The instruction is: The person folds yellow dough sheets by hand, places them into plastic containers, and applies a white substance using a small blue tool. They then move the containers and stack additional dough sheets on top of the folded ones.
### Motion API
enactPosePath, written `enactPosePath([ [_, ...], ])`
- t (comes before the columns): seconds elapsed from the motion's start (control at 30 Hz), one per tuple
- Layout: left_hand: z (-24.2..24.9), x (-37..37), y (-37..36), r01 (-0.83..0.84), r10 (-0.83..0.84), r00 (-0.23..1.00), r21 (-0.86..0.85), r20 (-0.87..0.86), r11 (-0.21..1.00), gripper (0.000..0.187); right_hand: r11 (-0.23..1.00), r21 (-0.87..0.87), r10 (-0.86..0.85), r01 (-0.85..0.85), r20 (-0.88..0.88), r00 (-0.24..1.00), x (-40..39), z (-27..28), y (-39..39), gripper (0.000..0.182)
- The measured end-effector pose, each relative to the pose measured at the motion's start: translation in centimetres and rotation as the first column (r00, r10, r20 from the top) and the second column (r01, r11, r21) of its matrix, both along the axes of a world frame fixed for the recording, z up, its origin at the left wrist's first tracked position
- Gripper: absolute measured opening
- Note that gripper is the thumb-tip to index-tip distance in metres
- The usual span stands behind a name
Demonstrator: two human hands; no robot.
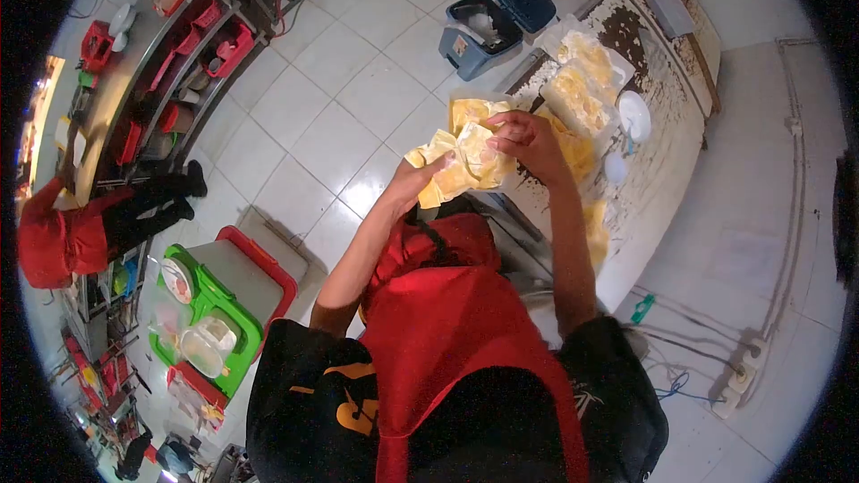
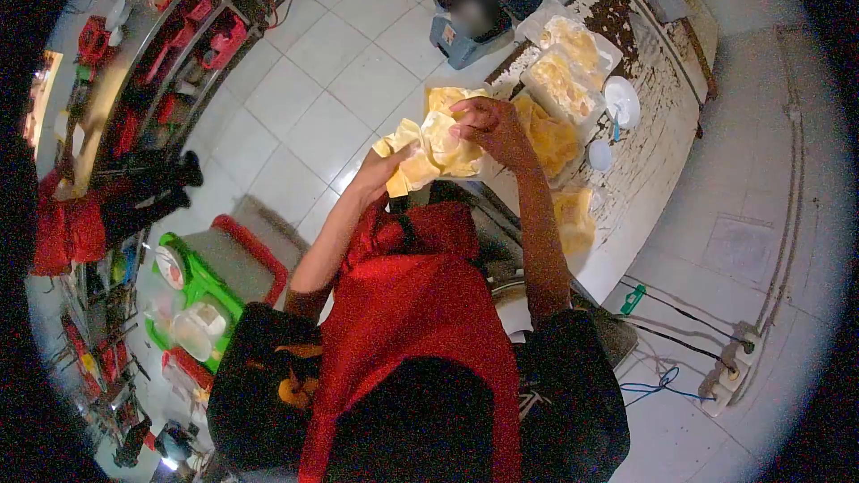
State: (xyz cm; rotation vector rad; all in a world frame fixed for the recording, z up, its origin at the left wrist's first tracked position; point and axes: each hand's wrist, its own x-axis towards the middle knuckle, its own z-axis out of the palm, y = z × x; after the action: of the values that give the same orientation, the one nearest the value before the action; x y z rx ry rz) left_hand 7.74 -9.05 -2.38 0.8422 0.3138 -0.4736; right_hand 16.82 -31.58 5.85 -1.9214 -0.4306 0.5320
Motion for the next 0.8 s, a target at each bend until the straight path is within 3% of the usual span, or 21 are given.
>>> enactPosePath([
  [0.07,0.2,0.0,0.5,-0.062,0.069,0.997,0.180,-0.032,0.982,0.037,0.968,0.171,-0.171,0.184,-0.088,0.981,-0.1,-1.1,-0.8,0.026],
  [0.2,-0.5,-0.9,2.9,-0.142,0.142,0.990,0.226,0.020,0.964,0.029,0.941,0.201,-0.253,0.272,-0.115,0.961,1.2,-2.0,-3.0,0.022],
  [0.27,-1.2,-1.3,3.9,-0.199,0.186,0.980,0.378,0.072,0.904,0.024,0.938,0.127,-0.318,0.321,-0.049,0.947,2.2,-4.5,-3.9,0.021],
  [0.3,-0.4,-1.6,4.0,-0.251,0.252,0.967,0.308,0.036,0.918,0.020,0.938,0.130,-0.319,0.323,-0.047,0.947,2.8,-6.1,-4.4,0.021],
  [0.37,-1.0,-2.1,5.3,-0.249,0.253,0.967,0.387,0.042,0.888,0.020,0.956,-0.082,-0.254,0.281,0.248,0.935,4.1,-9.0,-5.0,0.022],
  [0.4,-1.5,-2.4,6.0,-0.245,0.254,0.966,0.462,0.043,0.852,0.020,0.956,-0.080,-0.253,0.281,0.248,0.935,4.7,-9.4,-4.8,0.022],
  [0.43,-2.0,-2.7,6.5,-0.307,0.313,0.948,0.411,0.056,0.858,0.021,0.989,-0.091,-0.080,0.114,0.318,0.945,5.4,-9.8,-4.6,0.023],
  [0.5,-2.9,-3.1,7.7,-0.314,0.326,0.944,0.427,0.047,0.848,0.026,0.992,-0.111,0.092,-0.053,0.381,0.920,5.6,-10.2,-4.0,0.023],
  [0.57,-1.9,-3.2,8.0,-0.328,0.356,0.934,0.435,0.020,0.838,0.033,0.985,-0.024,0.167,-0.170,-0.101,0.981,5.2,-8.7,-1.2,0.023],
  [0.67,-0.6,-3.0,7.6,-0.399,0.437,0.899,0.342,-0.038,0.851,0.030,0.971,-0.124,0.207,-0.205,0.002,0.978,6.8,-17.2,-0.3,0.026],
  [0.8,-0.7,-3.0,7.0,-0.440,0.469,0.883,0.346,-0.001,0.829,0.030,0.966,-0.253,0.082,-0.049,0.122,0.989,4.9,-15.5,1.0,0.027],
])
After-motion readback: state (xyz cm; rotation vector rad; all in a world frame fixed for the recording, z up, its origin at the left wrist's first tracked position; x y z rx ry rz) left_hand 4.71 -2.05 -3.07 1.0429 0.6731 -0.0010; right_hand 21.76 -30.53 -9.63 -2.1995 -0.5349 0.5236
